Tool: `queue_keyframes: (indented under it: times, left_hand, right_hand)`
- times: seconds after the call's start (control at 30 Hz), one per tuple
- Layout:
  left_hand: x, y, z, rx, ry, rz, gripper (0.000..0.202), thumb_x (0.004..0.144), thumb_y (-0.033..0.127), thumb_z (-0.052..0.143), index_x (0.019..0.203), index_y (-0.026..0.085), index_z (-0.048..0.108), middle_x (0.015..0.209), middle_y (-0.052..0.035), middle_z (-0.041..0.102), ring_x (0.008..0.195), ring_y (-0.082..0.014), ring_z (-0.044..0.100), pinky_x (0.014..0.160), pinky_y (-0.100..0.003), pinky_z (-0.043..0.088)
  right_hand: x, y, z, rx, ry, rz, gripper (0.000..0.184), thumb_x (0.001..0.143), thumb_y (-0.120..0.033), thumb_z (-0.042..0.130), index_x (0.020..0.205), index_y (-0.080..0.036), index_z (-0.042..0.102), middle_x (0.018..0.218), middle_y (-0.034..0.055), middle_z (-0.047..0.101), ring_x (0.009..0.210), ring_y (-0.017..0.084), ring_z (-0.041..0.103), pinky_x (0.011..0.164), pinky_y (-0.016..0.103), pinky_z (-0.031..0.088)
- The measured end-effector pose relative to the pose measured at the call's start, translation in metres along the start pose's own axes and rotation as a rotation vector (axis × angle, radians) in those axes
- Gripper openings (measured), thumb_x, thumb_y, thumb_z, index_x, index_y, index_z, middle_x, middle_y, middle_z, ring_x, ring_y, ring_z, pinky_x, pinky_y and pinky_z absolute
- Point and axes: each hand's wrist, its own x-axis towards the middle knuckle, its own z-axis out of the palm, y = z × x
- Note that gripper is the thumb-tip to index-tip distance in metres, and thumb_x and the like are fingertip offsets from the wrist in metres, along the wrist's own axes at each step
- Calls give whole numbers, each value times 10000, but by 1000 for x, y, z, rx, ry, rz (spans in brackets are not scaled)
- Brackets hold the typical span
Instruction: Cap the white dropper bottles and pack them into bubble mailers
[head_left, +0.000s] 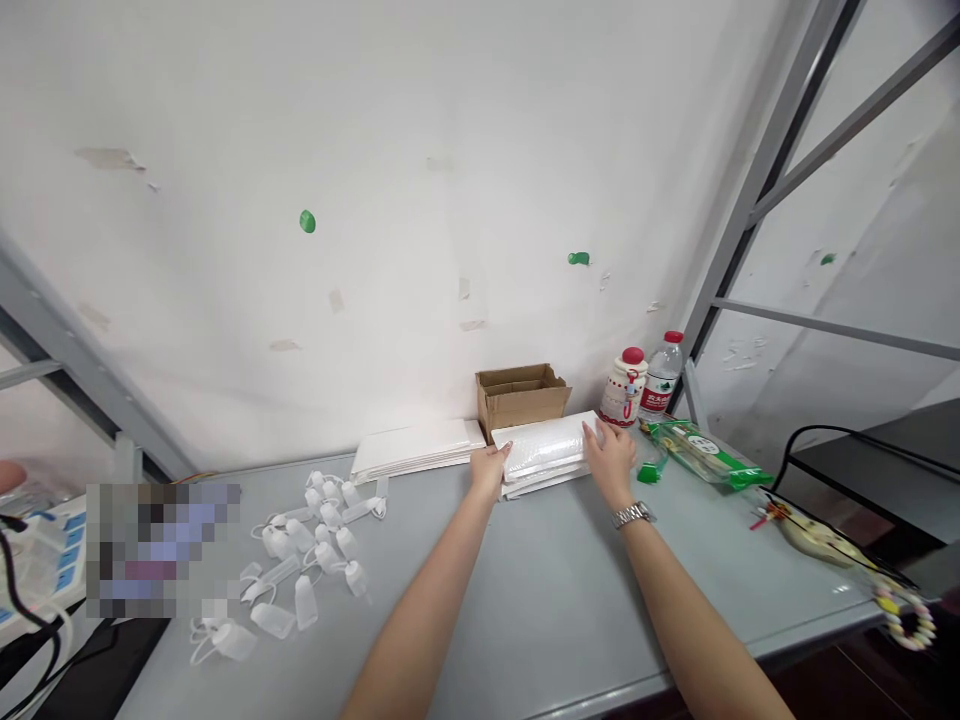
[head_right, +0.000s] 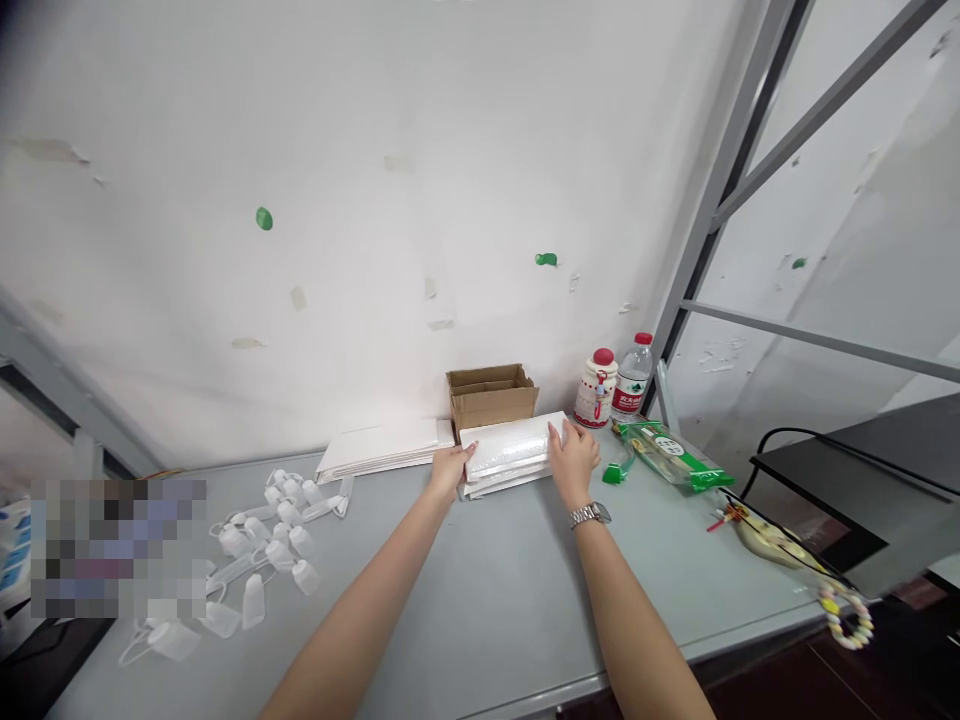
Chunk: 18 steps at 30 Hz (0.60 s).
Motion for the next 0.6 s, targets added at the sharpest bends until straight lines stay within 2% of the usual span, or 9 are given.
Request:
queue_keyframes:
  times: [0.2, 0.33, 0.43, 0.53, 0.6]
  left_hand:
    - [1, 1, -3, 130, 90, 60, 335, 614, 411, 740, 492, 219, 494, 705, -63, 637, 937, -276, 592, 683, -281, 396]
    - [-2, 4, 1, 98, 112, 95, 254, 651, 371, 722, 567, 208, 547, 745, -54, 658, 919, -268, 609, 732, -297, 412]
    - [-2, 6, 5, 16, 127, 112, 183, 674, 302, 724, 743, 191, 595, 815, -53, 675, 891, -232, 629, 751, -290, 437]
    - [3, 6, 8, -74, 136, 105, 342, 686, 195, 727, 987, 167, 569, 885, -78, 687, 850, -186, 654, 737, -270, 469]
    - [7, 3, 9, -104, 138, 93, 416, 686, 173, 730, 1059, 148, 546, 870, -92, 691, 805, -178, 666, 706, -274, 487]
  right_hand:
    - [-4, -3, 3, -79, -66, 21, 452, 906, -420, 399, 1245, -168, 561, 1225, 163, 520, 1091, 320, 452, 896, 428, 324]
    - [-7, -5, 1, -43, -119, 54, 466, 908, -433, 382, 1248, -165, 554, 1224, 173, 510, 1103, 322, 454, 883, 427, 344]
    - [-7, -4, 0, -7, -135, 50, 476, 905, -442, 383, 1251, -163, 552, 1220, 177, 512, 1110, 321, 455, 887, 427, 348]
    - [-6, -2, 1, 22, -120, 47, 499, 901, -468, 369, 1229, -151, 572, 1202, 184, 523, 1107, 322, 458, 890, 426, 350]
    - [-5, 0, 2, 38, -118, 52, 528, 900, -492, 350, 1221, -142, 579, 1192, 191, 528, 1101, 326, 462, 884, 431, 356]
